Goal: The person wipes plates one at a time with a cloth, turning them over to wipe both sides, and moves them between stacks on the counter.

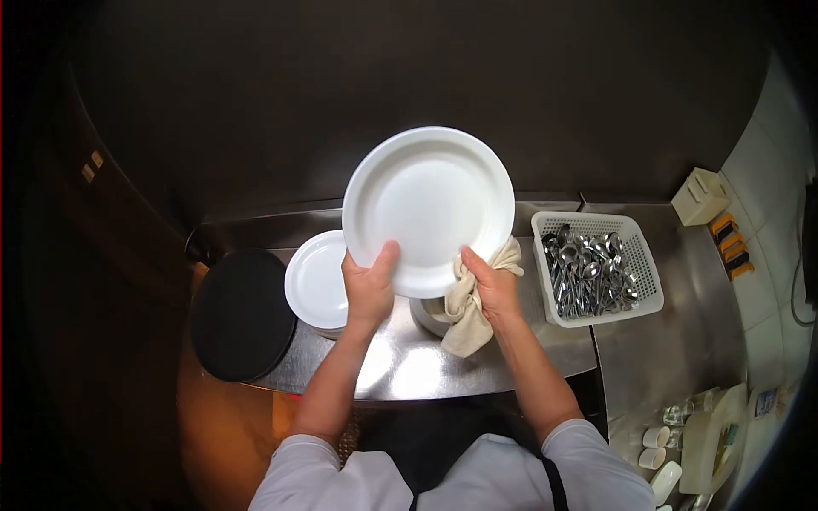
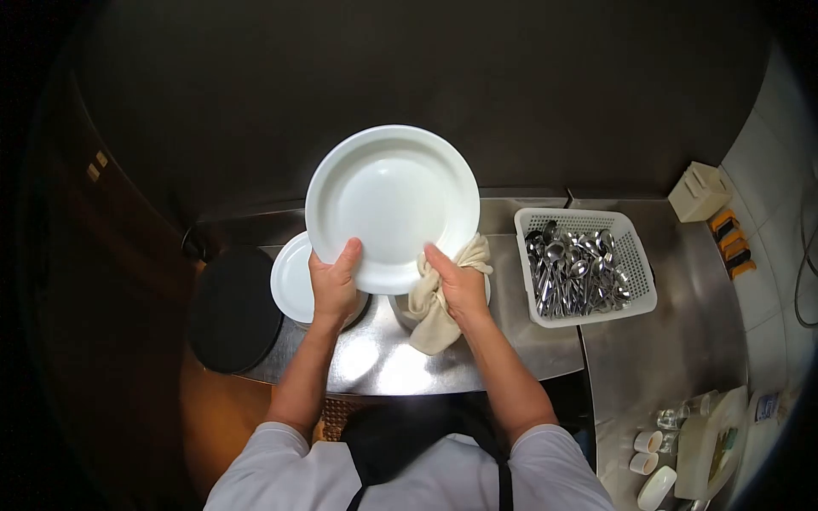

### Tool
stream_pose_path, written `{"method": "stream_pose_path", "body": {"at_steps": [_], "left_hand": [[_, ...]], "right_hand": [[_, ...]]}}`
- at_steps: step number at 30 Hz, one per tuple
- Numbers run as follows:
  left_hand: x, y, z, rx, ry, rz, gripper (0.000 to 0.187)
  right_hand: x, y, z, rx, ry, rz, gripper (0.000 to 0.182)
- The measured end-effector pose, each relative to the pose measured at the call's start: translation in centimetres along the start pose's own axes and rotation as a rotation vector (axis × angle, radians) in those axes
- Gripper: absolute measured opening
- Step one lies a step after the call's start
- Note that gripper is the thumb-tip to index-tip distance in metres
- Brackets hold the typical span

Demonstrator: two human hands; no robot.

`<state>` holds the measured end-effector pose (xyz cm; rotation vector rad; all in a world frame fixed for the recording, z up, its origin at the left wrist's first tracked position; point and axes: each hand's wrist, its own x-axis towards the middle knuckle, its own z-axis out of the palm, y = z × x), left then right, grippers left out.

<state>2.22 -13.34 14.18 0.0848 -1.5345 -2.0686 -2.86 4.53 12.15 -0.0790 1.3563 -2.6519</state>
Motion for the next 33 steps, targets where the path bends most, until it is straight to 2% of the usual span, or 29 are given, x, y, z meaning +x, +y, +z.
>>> {"method": "stream_pose_path", "body": {"at_steps": [4, 8, 10, 11, 14, 15, 18, 19, 20, 21, 22, 23, 24, 26, 27, 28, 30, 32, 33], "left_hand": [[0.0, 3.3, -3.0, 0.248, -0.225, 0.086, 0.030], [0.8, 7.3, -3.4, 0.590, -0.464, 0.150, 0.024], [0.8, 8.8, -2.6, 0.799, -0.558, 0.165, 0.021], [0.9, 8.8, -2.4, 0.819, -0.538, 0.205, 0.020], [1.3, 9.9, -1.6, 0.928, -0.582, 0.201, 0.016], [1.4, 10.2, -1.1, 0.945, -0.592, 0.203, 0.015], [1.4, 10.1, 0.5, 1.051, -0.623, 0.205, 0.012], [1.4, 9.4, 1.1, 1.120, -0.632, 0.204, 0.012], [1.4, 8.3, 1.3, 1.188, -0.642, 0.203, 0.013], [1.9, 4.7, 0.4, 0.845, -0.616, 0.492, 0.022], [1.2, 6.1, 0.7, 0.610, -0.578, 0.444, 0.033], [0.5, 7.4, 1.1, 0.373, -0.542, 0.411, 0.044], [0.8, 6.0, -0.1, 0.333, -0.522, 0.364, 0.042], [1.1, 2.8, -4.1, 0.543, -0.382, 0.060, 0.041], [0.9, 2.2, -6.5, 0.588, -0.273, -0.108, 0.040], [0.0, 1.7, -8.5, 0.295, -0.067, -0.205, 0.043], [-1.8, 1.9, -12.0, 0.133, 0.197, -0.204, 0.055], [-3.1, 1.1, -15.0, 0.015, 0.459, -0.262, 0.054], [-3.7, 0.8, -16.5, 0.001, 0.506, -0.270, 0.053]], "right_hand": [[0.8, -2.6, -1.7, -0.255, -0.110, 0.085, 0.040], [1.5, -7.0, -1.6, -0.580, -0.230, 0.001, 0.050], [1.4, -8.8, -0.4, -0.825, -0.243, -0.216, 0.056], [1.2, -9.6, 0.2, -0.943, -0.247, -0.329, 0.059], [2.0, -11.9, 1.5, -1.070, -0.402, -0.460, 0.058], [2.0, -12.6, 2.2, -1.176, -0.455, -0.504, 0.056], [2.3, -13.0, 4.8, -1.376, -0.656, -0.947, 0.048], [2.8, -12.1, 5.8, -1.362, -0.745, -1.141, 0.036], [2.3, -11.3, 7.1, -1.370, -0.775, -1.175, 0.024], [1.8, -10.6, 8.4, -1.445, -0.872, -1.208, 0.021], [1.4, -10.4, 9.3, -1.517, -0.974, -1.241, 0.019], [0.9, -10.9, 9.9, -1.407, -0.913, -1.229, 0.018], [0.4, -11.7, 10.6, -1.297, -0.851, -1.214, 0.018], [0.6, -13.1, 10.7, -1.136, -0.659, -1.154, 0.021], [1.4, -14.2, 9.7, -1.176, -0.564, -1.117, 0.021], [3.5, -13.9, 7.6, -1.153, -0.498, -1.014, 0.019], [4.6, -13.2, 4.2, -1.031, -0.403, -0.481, 0.029], [7.9, -9.5, -1.0, -1.079, -0.330, -0.405, 0.036], [9.2, -7.0, -3.0, -1.039, -0.291, -0.343, 0.037]]}}
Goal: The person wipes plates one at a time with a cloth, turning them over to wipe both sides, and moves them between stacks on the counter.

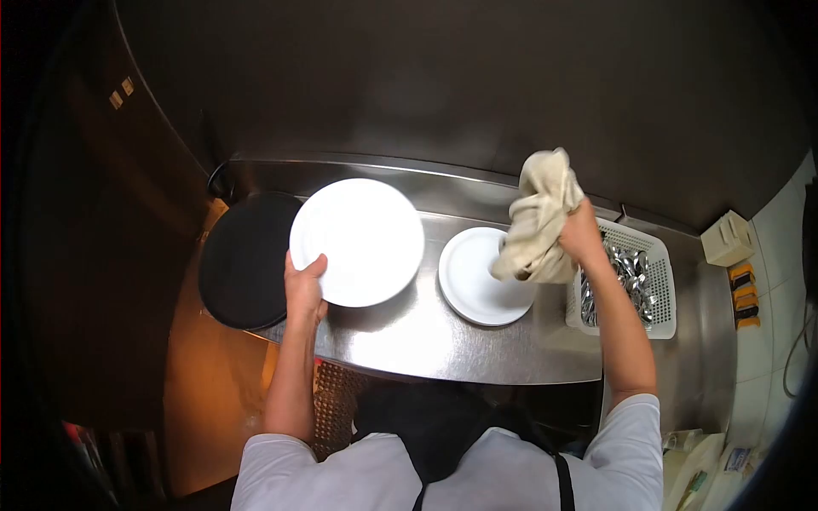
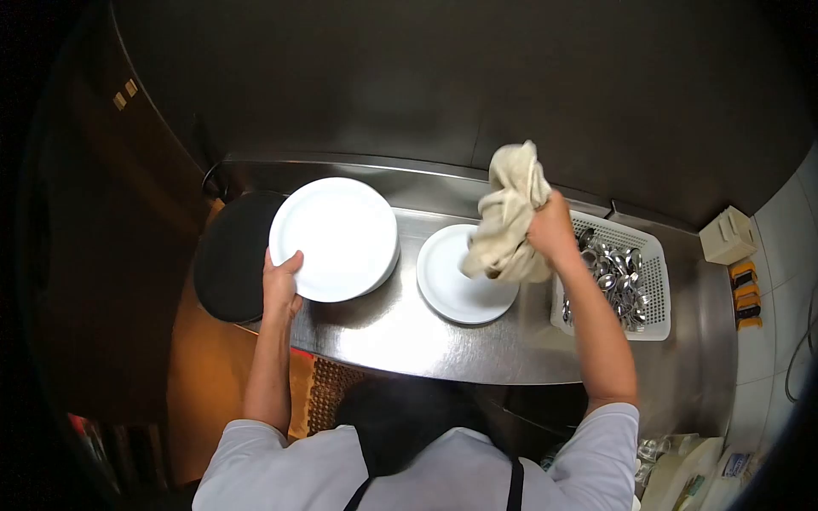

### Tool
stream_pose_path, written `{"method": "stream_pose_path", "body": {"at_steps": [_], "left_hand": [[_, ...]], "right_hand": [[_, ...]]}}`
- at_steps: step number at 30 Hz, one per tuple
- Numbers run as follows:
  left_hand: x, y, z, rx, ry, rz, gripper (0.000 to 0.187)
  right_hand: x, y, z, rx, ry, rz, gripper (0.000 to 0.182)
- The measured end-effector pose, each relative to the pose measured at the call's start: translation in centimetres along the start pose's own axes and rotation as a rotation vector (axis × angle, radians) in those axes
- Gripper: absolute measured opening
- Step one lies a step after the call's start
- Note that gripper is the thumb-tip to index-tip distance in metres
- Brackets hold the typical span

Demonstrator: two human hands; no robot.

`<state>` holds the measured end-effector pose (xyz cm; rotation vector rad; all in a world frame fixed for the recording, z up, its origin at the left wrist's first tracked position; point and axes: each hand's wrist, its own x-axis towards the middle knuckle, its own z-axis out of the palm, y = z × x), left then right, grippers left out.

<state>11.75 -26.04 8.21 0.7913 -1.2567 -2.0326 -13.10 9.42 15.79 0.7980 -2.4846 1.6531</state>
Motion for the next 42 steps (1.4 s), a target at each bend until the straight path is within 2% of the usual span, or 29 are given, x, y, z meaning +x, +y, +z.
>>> {"method": "stream_pose_path", "body": {"at_steps": [1, 2, 3, 5, 8, 11, 14, 17, 18, 21, 22, 23, 24, 25, 26, 27, 28, 29, 30, 32, 34, 35, 37, 39, 42], "left_hand": [[0.3, -0.4, -1.1, -0.017, 0.043, -0.011, 0.052], [0.5, -1.1, -1.6, -0.013, 0.088, -0.009, 0.052], [0.6, -1.4, -2.0, -0.009, 0.135, -0.005, 0.051], [1.2, -2.4, -3.1, 0.000, 0.193, 0.019, 0.051], [1.9, -3.6, -3.7, 0.027, 0.244, 0.053, 0.051], [2.7, -5.1, -4.1, 0.135, 0.269, 0.166, 0.048], [3.3, -6.4, -3.2, 0.145, 0.266, 0.136, 0.046], [3.8, -7.8, -1.8, 0.160, 0.275, 0.124, 0.048], [3.6, -7.5, -1.0, 0.214, 0.261, 0.091, 0.053], [6.6, -12.4, -2.7, 0.494, 0.420, 0.191, 0.058], [5.0, -11.6, -1.3, 0.588, 0.411, 0.372, 0.060], [1.8, -9.2, 1.5, 0.677, 0.394, 0.555, 0.062], [-1.3, -7.7, 3.8, 0.759, 0.376, 0.741, 0.063], [-4.2, -8.1, 4.9, 0.636, 0.114, 0.633, 0.067], [-6.4, -10.4, 4.8, 0.673, -0.123, 0.580, 0.065], [-8.6, -11.1, 5.8, 0.665, -0.297, 0.614, 0.055], [-9.2, -13.3, 6.3, 0.715, -0.475, 0.773, 0.044], [-10.4, -13.7, 7.2, 0.745, -0.549, 0.725, 0.037], [-11.0, -14.4, 7.5, 0.754, -0.590, 0.691, 0.038], [-10.8, -15.0, 8.6, 0.888, -0.682, 0.773, 0.042], [-10.8, -17.0, 8.6, 1.023, -0.810, 0.800, 0.045], [-10.2, -18.1, 8.7, 0.997, -0.828, 0.813, 0.043], [-9.9, -19.4, 8.7, 0.944, -0.873, 0.830, 0.040], [-9.7, -19.0, 9.0, 0.966, -0.829, 0.866, 0.035], [-11.0, -19.3, 9.2, 1.022, -0.730, 0.855, 0.031]], "right_hand": [[-0.3, 0.8, 1.0, 0.047, 0.014, 0.066, 0.038], [-0.7, 1.5, 1.6, -0.032, -0.039, 0.228, 0.040], [-0.5, 2.2, 2.5, -0.150, -0.073, 0.271, 0.043], [-1.0, 3.2, 3.9, -0.226, -0.107, 0.205, 0.045], [-1.3, 3.1, 5.0, -0.226, -0.196, 0.220, 0.047], [-1.0, 5.8, 4.6, -0.167, -0.315, 0.197, 0.050], [-1.0, 7.3, 3.3, 0.027, -0.296, 0.367, 0.060], [-2.0, 10.4, 4.0, -0.475, -0.138, 0.235, 0.070], [-2.7, 11.0, 4.7, -0.477, -0.200, 0.248, 0.079], [-5.7, 11.6, 8.1, -0.868, -0.194, -0.059, 0.081], [-6.0, 10.3, 9.6, -0.922, -0.198, -0.018, 0.078], [-6.3, 9.0, 11.0, -0.975, -0.200, 0.028, 0.077], [-6.9, 8.7, 12.1, -0.834, -0.241, 0.033, 0.074], [-7.6, 8.4, 13.1, -0.691, -0.282, 0.035, 0.071], [-8.1, 8.4, 13.4, -0.546, -0.321, 0.035, 0.069], [-10.1, 8.5, 13.2, -0.578, -0.375, -0.149, 0.060], [-11.7, 8.3, 12.0, -0.502, -0.514, -0.142, 0.057], [-12.6, 8.3, 10.2, -0.424, -0.654, -0.134, 0.055], [-12.7, 8.9, 8.2, -0.565, -0.627, -0.093, 0.054], [-12.5, 10.0, 4.7, -0.843, -0.573, -0.018, 0.052], [-10.1, 11.5, 6.5, -1.001, -0.292, -0.106, 0.054], [-8.0, 12.3, 7.9, -1.073, -0.136, -0.158, 0.056], [-5.7, 11.9, 12.8, -0.732, -0.198, -0.056, 0.056], [-7.4, 10.0, 15.3, -0.353, -0.546, -0.411, 0.054], [-7.0, 13.3, 13.0, -0.417, -0.483, -0.572, 0.047]]}}
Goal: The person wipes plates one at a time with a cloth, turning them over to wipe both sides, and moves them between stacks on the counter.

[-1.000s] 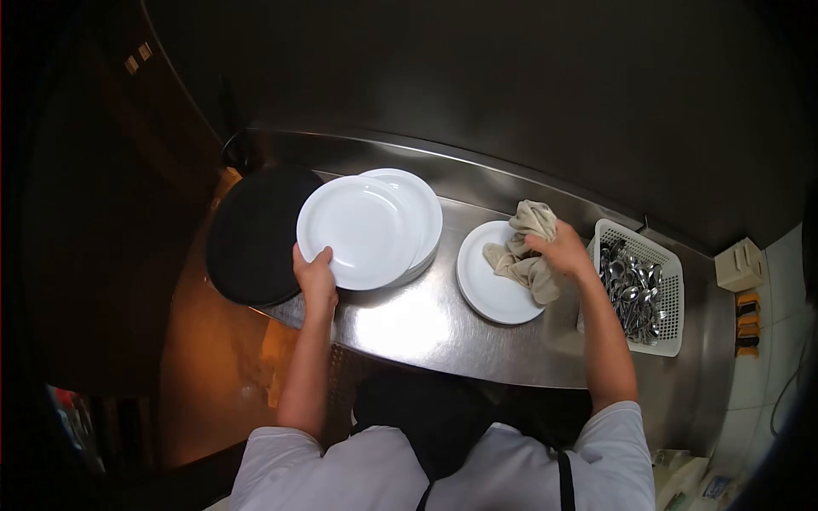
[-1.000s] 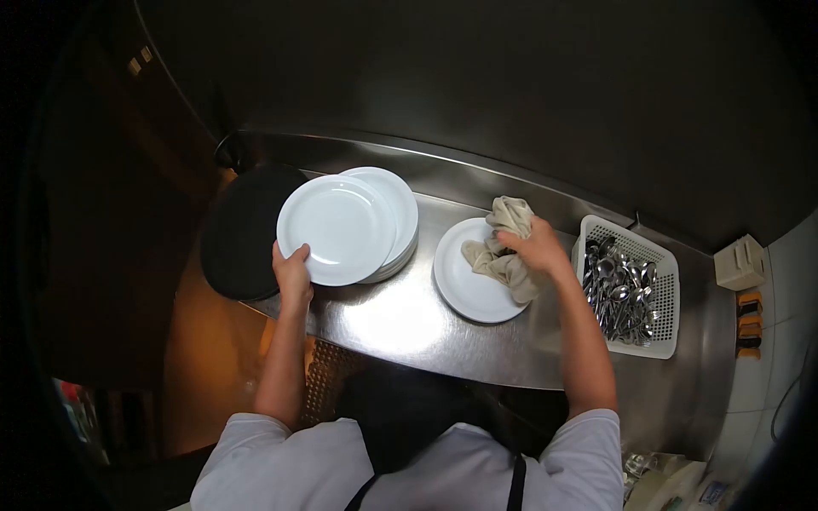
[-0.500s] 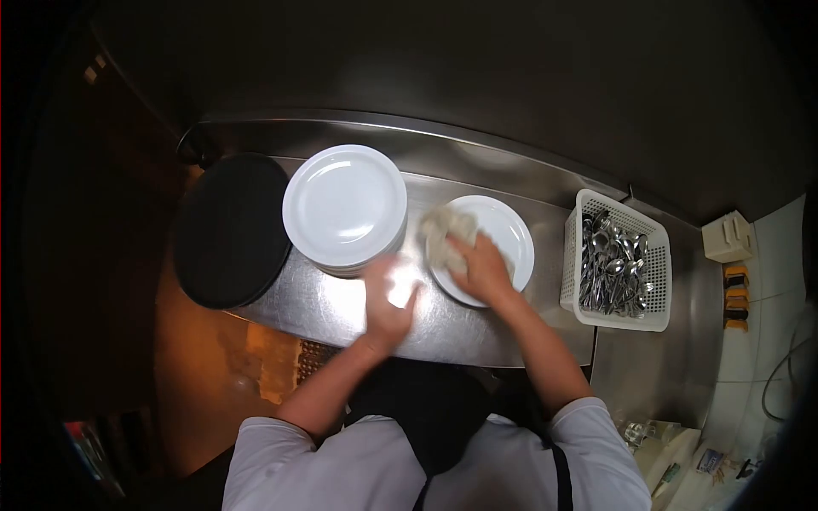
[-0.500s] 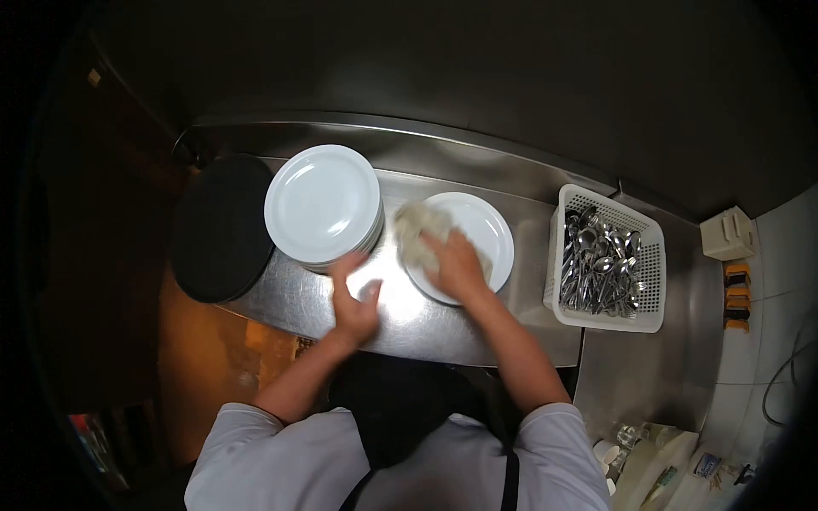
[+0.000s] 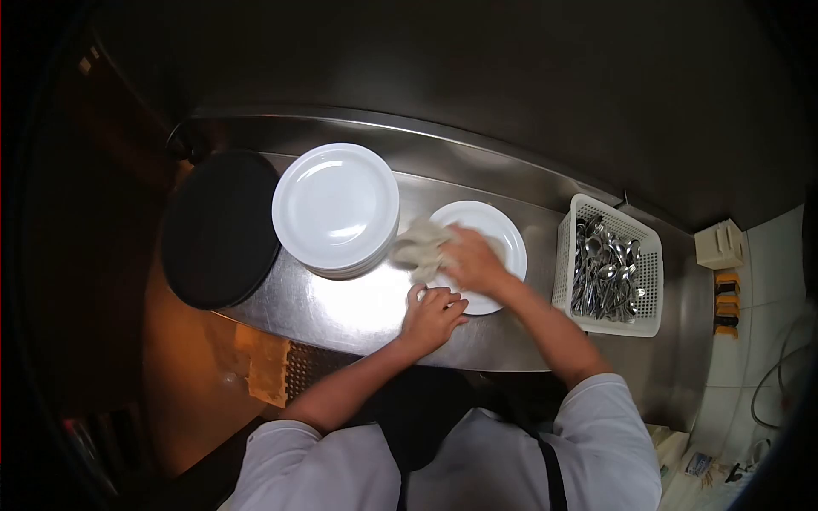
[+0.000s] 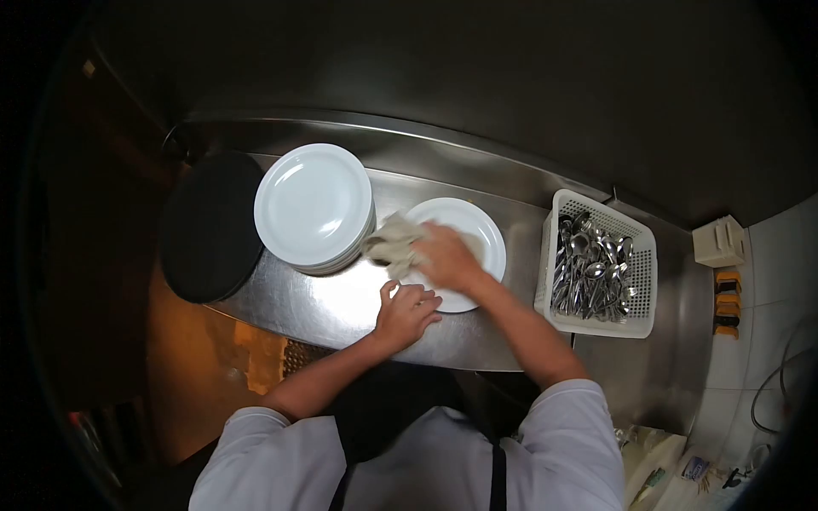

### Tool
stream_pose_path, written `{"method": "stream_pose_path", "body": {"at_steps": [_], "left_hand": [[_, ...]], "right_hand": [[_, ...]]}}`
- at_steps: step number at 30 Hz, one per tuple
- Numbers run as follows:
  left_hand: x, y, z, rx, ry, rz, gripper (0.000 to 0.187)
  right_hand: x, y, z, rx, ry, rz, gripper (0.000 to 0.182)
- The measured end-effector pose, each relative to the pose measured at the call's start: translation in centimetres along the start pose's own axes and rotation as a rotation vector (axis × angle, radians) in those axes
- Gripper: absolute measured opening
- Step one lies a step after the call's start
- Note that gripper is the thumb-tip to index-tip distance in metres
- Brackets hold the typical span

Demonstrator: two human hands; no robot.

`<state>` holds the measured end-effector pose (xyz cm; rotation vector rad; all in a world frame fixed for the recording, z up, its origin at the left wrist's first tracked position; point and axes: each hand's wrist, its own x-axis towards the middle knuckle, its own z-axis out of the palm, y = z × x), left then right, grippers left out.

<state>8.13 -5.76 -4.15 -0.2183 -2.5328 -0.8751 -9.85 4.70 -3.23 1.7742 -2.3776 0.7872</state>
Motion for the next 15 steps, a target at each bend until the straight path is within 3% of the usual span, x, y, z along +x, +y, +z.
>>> {"method": "stream_pose_path", "body": {"at_steps": [1, 3, 6, 7, 9, 12, 15], "left_hand": [[-0.1, 0.3, 0.3, 0.026, 0.019, -0.036, 0.031], [0.5, 0.3, 0.3, 0.050, 0.075, -0.019, 0.025], [0.6, 0.0, 0.0, 0.045, 0.045, -0.015, 0.025], [0.7, 0.1, -0.1, 0.054, 0.035, -0.022, 0.025], [-0.5, 0.5, -0.2, 0.039, 0.015, -0.033, 0.025], [-0.9, 0.6, -0.2, -0.006, 0.059, -0.002, 0.025], [-1.6, 0.2, 0.1, -0.041, 0.066, 0.005, 0.022]], "right_hand": [[0.3, 1.8, -1.0, -0.165, -0.147, 0.244, 0.045], [0.0, 5.1, -3.6, -0.445, 0.168, 0.454, 0.047], [-1.2, 1.6, 0.3, -0.348, -0.010, 0.431, 0.043], [-1.5, -2.1, -0.4, -0.268, 0.024, 0.235, 0.043], [-4.4, -3.6, -1.5, -0.049, -0.082, 0.160, 0.043], [-5.9, 0.7, -4.9, -0.537, -0.213, 0.530, 0.043], [-3.4, 2.0, -3.5, -0.553, 0.086, 0.472, 0.049]]}}
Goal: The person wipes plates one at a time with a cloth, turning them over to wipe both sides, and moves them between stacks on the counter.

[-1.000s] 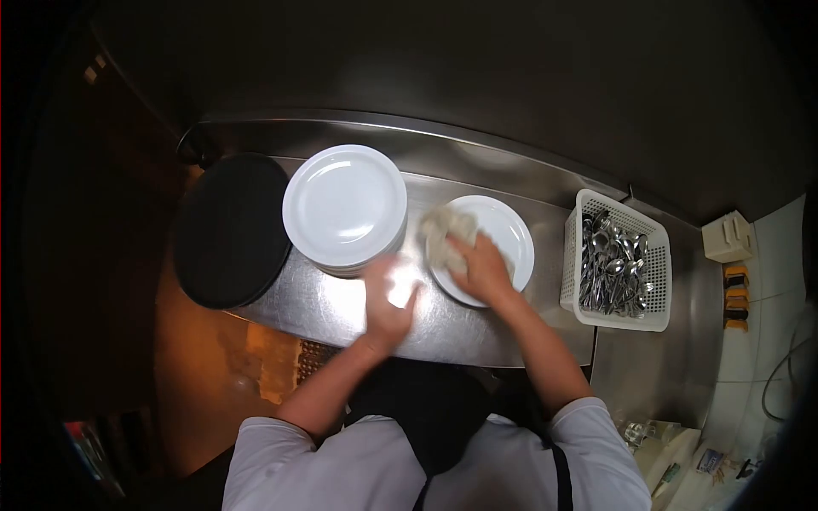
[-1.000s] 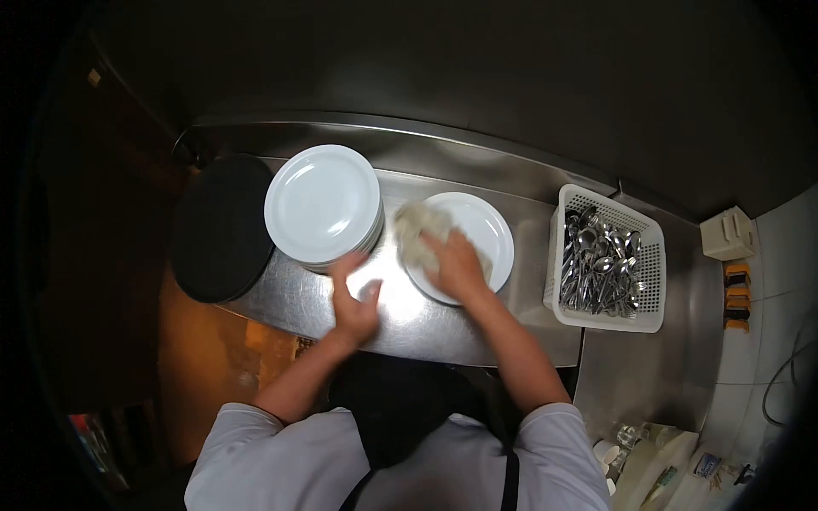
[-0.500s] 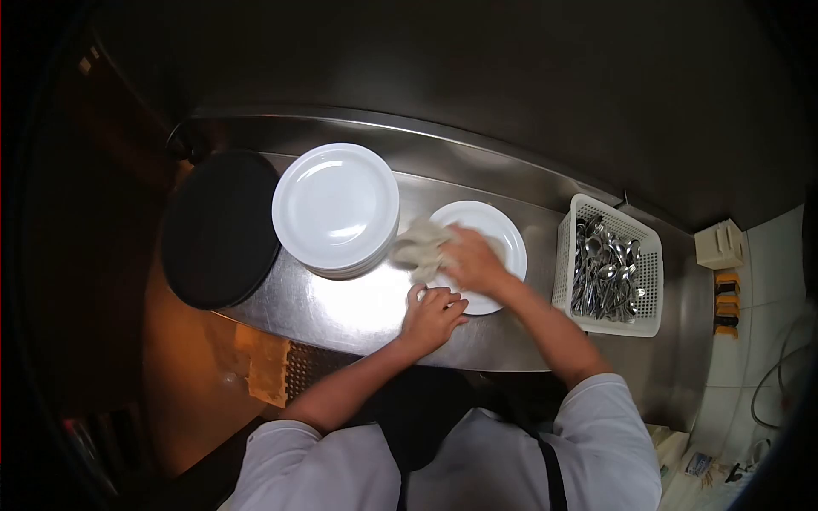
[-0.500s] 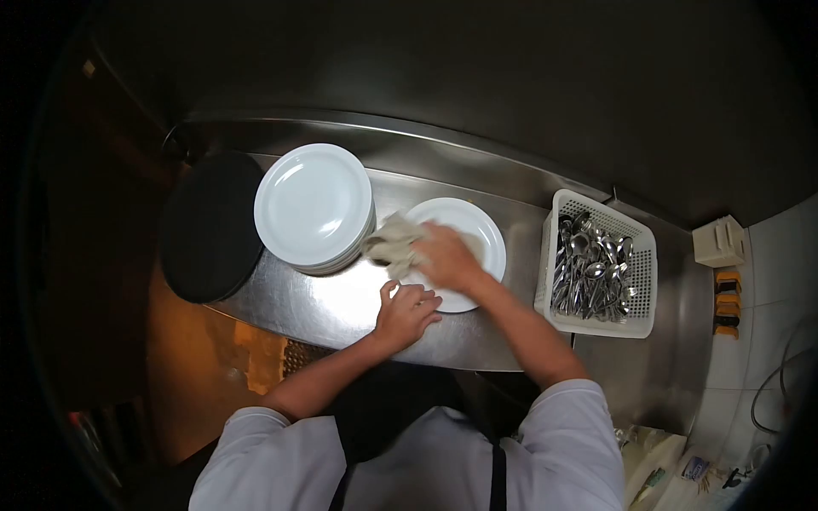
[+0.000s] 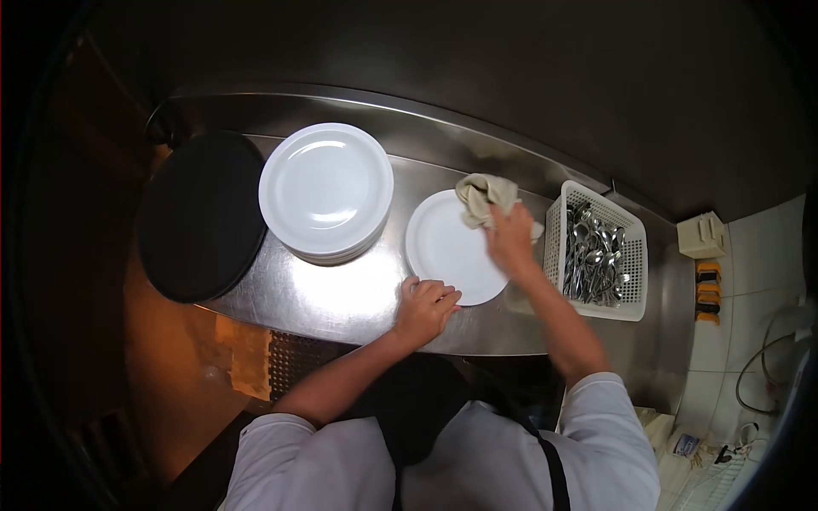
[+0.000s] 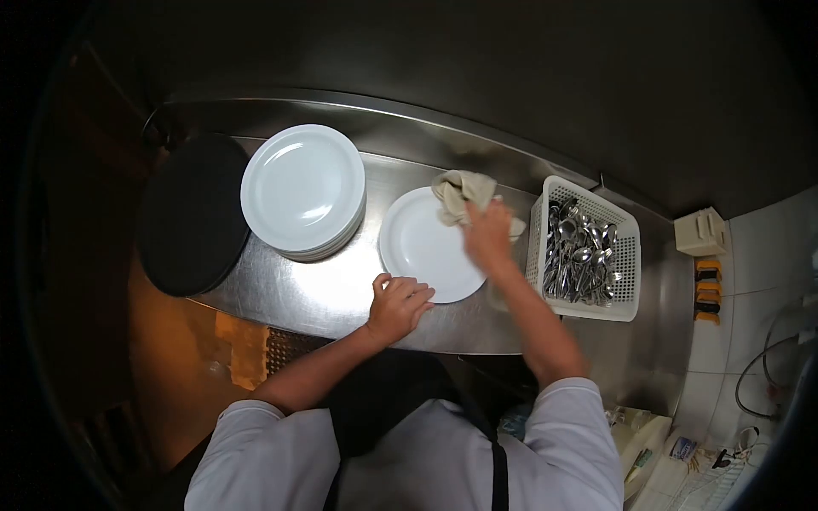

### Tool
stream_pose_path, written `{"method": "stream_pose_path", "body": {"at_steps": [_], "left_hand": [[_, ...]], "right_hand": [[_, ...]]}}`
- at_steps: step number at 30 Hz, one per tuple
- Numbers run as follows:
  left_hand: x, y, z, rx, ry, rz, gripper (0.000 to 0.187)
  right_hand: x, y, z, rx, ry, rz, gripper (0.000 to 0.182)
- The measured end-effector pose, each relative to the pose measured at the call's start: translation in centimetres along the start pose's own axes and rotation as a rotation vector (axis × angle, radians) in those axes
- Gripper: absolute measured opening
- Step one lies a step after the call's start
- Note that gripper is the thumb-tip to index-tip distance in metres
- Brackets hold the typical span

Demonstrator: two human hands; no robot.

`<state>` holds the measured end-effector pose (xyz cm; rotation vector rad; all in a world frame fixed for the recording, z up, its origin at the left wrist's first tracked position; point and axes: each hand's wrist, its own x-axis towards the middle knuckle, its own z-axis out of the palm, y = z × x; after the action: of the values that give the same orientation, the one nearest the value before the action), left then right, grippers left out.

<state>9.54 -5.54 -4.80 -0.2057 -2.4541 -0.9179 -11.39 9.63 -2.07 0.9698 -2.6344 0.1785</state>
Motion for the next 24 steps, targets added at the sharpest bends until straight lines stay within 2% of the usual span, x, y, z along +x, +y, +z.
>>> {"method": "stream_pose_path", "body": {"at_steps": [1, 2, 4, 6, 7, 8, 10, 11, 12, 14, 16, 18, 20, 22, 24], "left_hand": [[-0.3, -0.4, 0.1, 0.002, -0.014, 0.022, 0.023], [-0.8, -0.8, 0.1, 0.006, -0.026, 0.042, 0.024], [-1.0, -1.1, -0.8, -0.007, -0.057, 0.073, 0.026], [-1.7, -1.0, -1.6, -0.053, -0.100, 0.106, 0.030], [-1.9, -1.4, -1.9, -0.088, -0.127, 0.136, 0.039], [-2.5, -1.2, -2.2, -0.182, -0.039, -0.003, 0.043], [-3.2, -0.7, -2.8, -0.367, 0.133, -0.269, 0.051], [-3.4, -1.0, -2.7, -0.432, 0.160, -0.426, 0.058], [-3.3, -1.3, -3.0, -0.485, 0.184, -0.465, 0.058], [-3.4, -1.9, -4.1, -0.590, 0.228, -0.545, 0.059], [-3.1, -2.4, -5.6, -0.576, 0.180, -0.496, 0.062], [-3.1, -2.3, -6.3, -0.604, 0.137, -0.469, 0.064], [-1.9, -1.2, -5.8, -0.684, 0.144, -0.593, 0.057], [0.7, -1.0, -3.9, -0.635, 0.174, -0.728, 0.053], [1.9, -2.6, -1.0, -0.589, 0.173, -0.781, 0.056]], "right_hand": [[-0.7, -1.7, 1.3, 0.168, -0.128, -0.058, 0.045], [-1.5, -5.0, 0.2, 0.344, -0.111, -0.190, 0.038], [-2.2, -7.0, -2.2, 0.512, -0.165, -0.543, 0.031], [-0.8, -2.0, 0.8, 0.357, -0.122, -0.377, 0.032], [0.8, -0.8, 0.3, 0.175, -0.070, -0.149, 0.033], [2.1, -0.9, -0.2, 0.072, 0.142, -0.135, 0.039], [2.7, -3.9, 1.4, 0.160, 0.030, 0.082, 0.046], [2.3, -6.6, 0.5, 0.263, -0.098, 0.092, 0.048], [1.7, -9.0, -1.2, 0.368, -0.225, 0.101, 0.051], [-2.7, -11.6, -3.1, 0.403, -0.182, -0.200, 0.051], [-5.4, -10.0, -7.7, 0.525, -0.515, -0.258, 0.051], [-7.0, -4.8, -7.8, 0.328, -0.585, -0.099, 0.048], [-4.8, -2.0, -6.4, -0.059, -0.480, 0.149, 0.045], [-2.1, -2.7, -2.1, -0.108, -0.092, 0.174, 0.044], [0.1, -7.5, 0.2, 0.063, -0.084, 0.234, 0.043]]}}
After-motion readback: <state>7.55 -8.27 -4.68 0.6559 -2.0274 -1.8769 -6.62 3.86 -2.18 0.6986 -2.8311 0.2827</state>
